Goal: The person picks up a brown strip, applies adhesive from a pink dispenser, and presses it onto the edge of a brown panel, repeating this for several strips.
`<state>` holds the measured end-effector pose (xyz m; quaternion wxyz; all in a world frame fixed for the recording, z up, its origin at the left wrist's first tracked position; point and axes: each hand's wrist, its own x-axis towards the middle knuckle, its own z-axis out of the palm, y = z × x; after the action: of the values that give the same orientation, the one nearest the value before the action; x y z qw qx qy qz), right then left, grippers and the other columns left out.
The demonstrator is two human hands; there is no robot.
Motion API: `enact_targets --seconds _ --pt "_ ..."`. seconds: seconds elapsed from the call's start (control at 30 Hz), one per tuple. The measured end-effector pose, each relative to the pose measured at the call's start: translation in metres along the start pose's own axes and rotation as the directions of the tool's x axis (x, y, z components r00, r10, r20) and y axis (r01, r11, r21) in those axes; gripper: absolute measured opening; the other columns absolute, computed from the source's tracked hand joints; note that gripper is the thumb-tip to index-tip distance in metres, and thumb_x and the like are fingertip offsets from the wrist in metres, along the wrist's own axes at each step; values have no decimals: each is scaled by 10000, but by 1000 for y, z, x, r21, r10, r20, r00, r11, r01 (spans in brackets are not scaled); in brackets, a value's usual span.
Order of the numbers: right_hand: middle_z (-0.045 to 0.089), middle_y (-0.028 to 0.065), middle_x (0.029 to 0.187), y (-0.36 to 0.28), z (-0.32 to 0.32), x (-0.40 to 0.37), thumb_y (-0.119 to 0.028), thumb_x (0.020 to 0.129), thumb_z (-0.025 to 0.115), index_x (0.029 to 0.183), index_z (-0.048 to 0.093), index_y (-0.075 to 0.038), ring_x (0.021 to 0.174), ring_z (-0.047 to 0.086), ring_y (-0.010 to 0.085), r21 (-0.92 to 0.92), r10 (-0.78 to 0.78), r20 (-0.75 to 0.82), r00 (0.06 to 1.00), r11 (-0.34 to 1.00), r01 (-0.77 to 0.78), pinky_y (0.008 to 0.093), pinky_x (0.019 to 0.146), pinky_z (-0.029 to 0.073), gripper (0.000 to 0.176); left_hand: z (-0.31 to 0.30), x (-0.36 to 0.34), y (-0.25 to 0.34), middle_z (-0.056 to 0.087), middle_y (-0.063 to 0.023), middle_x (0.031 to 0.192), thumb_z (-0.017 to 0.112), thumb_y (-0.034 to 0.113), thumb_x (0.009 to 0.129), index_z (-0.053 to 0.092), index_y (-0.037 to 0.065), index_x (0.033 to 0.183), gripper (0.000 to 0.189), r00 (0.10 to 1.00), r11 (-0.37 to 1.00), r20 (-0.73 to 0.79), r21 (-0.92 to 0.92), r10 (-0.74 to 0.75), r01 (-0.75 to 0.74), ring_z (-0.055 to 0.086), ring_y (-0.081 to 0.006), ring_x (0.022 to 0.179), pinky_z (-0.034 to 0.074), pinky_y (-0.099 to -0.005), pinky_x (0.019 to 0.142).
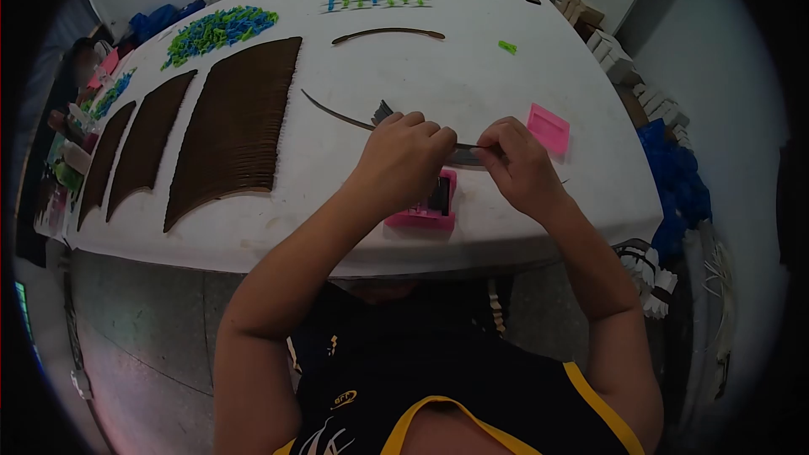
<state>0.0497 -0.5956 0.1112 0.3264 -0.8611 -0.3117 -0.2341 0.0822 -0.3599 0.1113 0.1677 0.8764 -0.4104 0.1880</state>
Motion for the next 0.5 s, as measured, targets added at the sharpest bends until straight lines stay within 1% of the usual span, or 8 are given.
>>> enact_targets --seconds 0.07,0.1,0.17,0.2,0.27,0.3,0.37,0.5 --pt "660 130 971 2 -1 -9 -35 956 733 1015 645 -11 803 688 301 74 152 42 988 985 -154 389 692 556 108 -13 0 -3 717 -96 971 728 86 881 733 62 1019 140 999 999 43 25 29 -30 689 -295 955 558 -424 849" --pt "660 130 971 3 -1 -12 -35 956 733 1015 645 -11 803 688 301 71 163 49 985 984 -166 389 692 556 108 -18 -1 -4 708 -90 961 727 84 870 734 63 1004 136 994 996 86 53 60 -65 688 -290 943 562 -420 835" --pt "694 109 923 3 2 -15 -7 934 754 995 681 -3 755 670 210 63 157 143 977 984 -167 340 672 557 95 -24 -3 -5 706 -86 956 723 78 861 741 65 1009 150 989 993 116 58 93 -100 690 -285 947 565 -413 831" --pt "694 109 923 3 4 -15 -7 934 754 995 681 -3 755 670 210 62 168 148 975 982 -178 340 672 557 95 -26 -4 -7 703 -82 951 720 71 853 749 67 1015 164 983 987 137 82 125 -137 692 -279 950 569 -407 826" --pt "723 101 887 0 9 -13 -23 931 773 1009 711 -7 732 682 195 17 73 171 983 997 -77 325 655 551 101 -28 -6 -9 706 -78 961 720 61 848 753 71 1026 182 978 983 128 59 166 -175 689 -273 956 570 -402 835" --pt "723 101 887 1 12 -12 -23 931 773 1009 711 -7 732 682 195 16 78 173 982 997 -82 325 655 551 101 -29 -5 -10 709 -74 970 720 51 842 758 75 1038 201 972 976 110 51 206 -213 687 -266 963 571 -398 844" --pt "732 103 903 3 20 -13 -48 935 753 1043 700 -34 782 713 262 141 143 254 957 973 -182 379 715 568 121 -34 -4 -12 711 -63 964 720 43 836 764 81 1030 203 965 969 137 74 223 -234 683 -257 975 568 -390 865" --pt "730 113 894 9 37 -13 -41 924 758 1070 700 -36 788 717 273 193 71 259 963 974 -123 382 719 571 157 -45 1 -13 717 -24 923 734 35 819 780 100 965 166 933 943 251 146 257 -299 667 -231 1005 551 -375 937"
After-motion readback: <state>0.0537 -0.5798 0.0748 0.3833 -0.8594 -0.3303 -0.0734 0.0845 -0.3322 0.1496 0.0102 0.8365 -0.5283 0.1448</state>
